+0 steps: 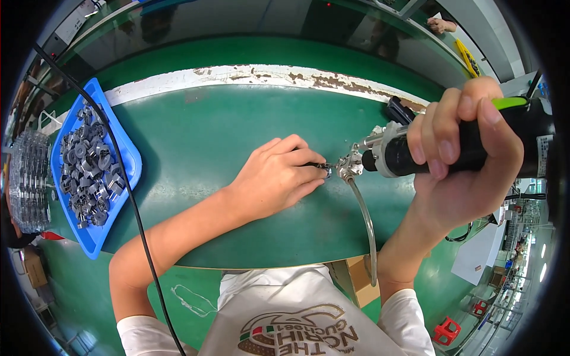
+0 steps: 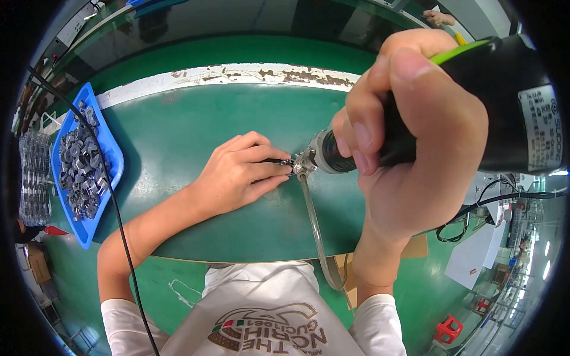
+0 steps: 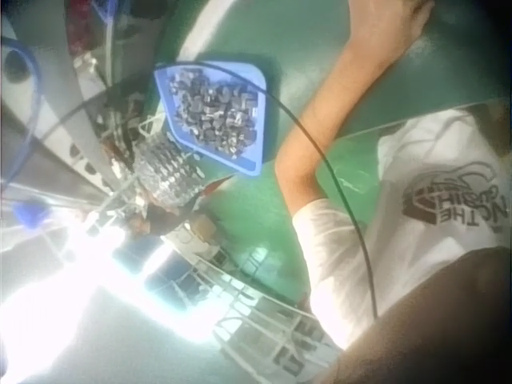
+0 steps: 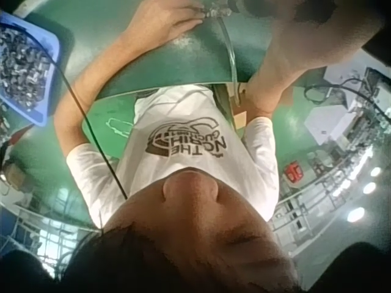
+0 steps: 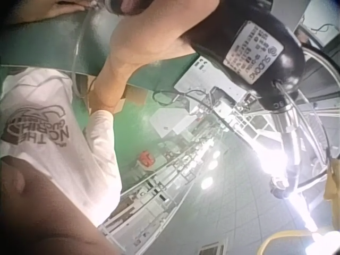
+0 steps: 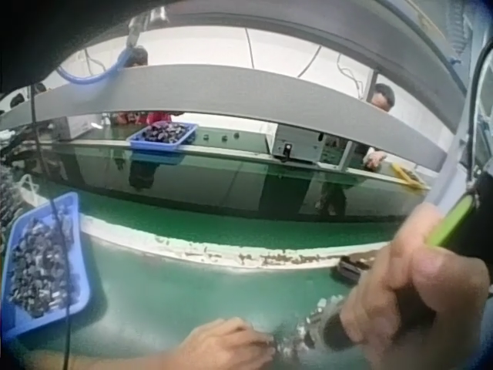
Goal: The person assembles small circular electronic components on a factory workbench using an electric screwdriver.
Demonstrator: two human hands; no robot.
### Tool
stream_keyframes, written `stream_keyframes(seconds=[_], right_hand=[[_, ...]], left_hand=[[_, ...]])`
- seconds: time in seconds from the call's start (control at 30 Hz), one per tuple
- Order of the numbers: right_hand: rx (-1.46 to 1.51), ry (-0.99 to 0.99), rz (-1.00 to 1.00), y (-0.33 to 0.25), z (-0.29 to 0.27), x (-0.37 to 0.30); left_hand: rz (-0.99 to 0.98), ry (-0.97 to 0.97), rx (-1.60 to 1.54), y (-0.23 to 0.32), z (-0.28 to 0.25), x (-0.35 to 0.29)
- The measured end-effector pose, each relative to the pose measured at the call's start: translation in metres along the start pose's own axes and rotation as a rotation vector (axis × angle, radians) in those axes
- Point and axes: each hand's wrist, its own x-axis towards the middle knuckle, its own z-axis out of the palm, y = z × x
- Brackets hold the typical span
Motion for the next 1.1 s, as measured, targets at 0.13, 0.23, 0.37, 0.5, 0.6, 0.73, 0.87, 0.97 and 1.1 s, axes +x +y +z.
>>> stream_keyframes(seconds=[0.13,0.23,0.37,0.5,0.6,0.73,0.87,0.97,1.1], right_hand=[[0.004,-0.045,0.002,0.002,-0.005,0.001],[0.012,-0.005,0.018,0.0,-0.003,0.002],[0.014,-0.024,0.021,0.002,-0.002,0.003],[0.0,0.0,0.036,0.0,0.003,0.003],[0.016,-0.015,0.067,0.0,0.002,0.005],[0.045,0.045,0.008,0.012,0.006,0.009],[0.047,0.077,-0.053,0.017,0.009,0.01],[0.011,0.085,-0.101,0.019,0.011,0.01],[-0.273,-0.158,-0.041,0.015,-0.004,0.02]], left_hand=[[-0.005,0.002,0.002,0.001,0.0,-0.001],[-0.006,-0.005,0.005,0.001,0.0,0.0],[-0.007,-0.007,0.005,0.001,-0.001,-0.001],[-0.004,-0.005,0.007,0.001,-0.001,-0.001],[0.028,0.001,0.025,0.002,-0.001,0.0],[0.001,-0.03,0.022,0.002,-0.001,-0.003],[-0.032,-0.051,-0.01,0.003,-0.001,-0.002],[-0.053,-0.058,-0.012,0.003,-0.001,0.0],[-0.071,-0.078,-0.011,0.005,-0.003,0.001]])
